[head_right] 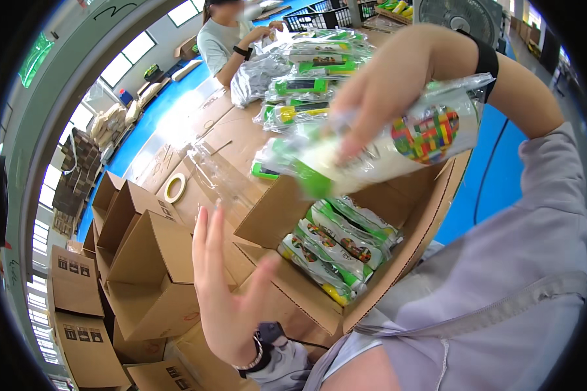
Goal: Packing individual flashlights into a cardboard shipping box.
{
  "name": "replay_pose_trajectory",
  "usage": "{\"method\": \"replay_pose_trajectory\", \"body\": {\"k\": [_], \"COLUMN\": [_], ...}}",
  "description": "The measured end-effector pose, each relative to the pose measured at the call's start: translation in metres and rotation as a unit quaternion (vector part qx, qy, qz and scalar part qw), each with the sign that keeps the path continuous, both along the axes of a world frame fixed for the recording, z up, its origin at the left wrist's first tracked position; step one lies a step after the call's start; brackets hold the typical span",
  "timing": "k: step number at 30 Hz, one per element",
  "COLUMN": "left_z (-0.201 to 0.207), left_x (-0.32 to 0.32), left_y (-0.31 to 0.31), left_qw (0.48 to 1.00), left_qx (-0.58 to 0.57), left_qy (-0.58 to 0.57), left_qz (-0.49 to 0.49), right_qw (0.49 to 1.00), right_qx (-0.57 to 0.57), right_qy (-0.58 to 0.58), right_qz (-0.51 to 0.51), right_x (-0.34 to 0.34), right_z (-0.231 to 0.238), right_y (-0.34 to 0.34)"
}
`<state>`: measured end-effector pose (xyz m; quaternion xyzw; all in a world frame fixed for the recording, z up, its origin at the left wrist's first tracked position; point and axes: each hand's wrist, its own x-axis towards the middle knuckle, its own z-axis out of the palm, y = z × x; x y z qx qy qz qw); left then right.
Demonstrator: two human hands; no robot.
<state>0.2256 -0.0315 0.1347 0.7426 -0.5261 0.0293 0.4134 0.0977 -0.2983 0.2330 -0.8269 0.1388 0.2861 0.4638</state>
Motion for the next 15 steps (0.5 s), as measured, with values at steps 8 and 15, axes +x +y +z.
{"method": "replay_pose_trajectory", "body": {"k": [8, 15], "left_z": [-0.021, -0.022], "left_x": [0.024, 0.023], "left_y": [-0.024, -0.025], "left_qw": [0.966, 0.972], "left_qx": [0.069, 0.072], "left_qy": [0.242, 0.213], "left_qz": [-0.060, -0.066], "right_qw": [0.940, 0.939], "right_qx": [-0.208, -0.297], "right_qy": [0.265, 0.168], "right_qz": [-0.050, -0.037], "right_x": [0.007, 0.025], "right_z": [-0.094, -0.160], "right_y": [0.013, -0.010]}}
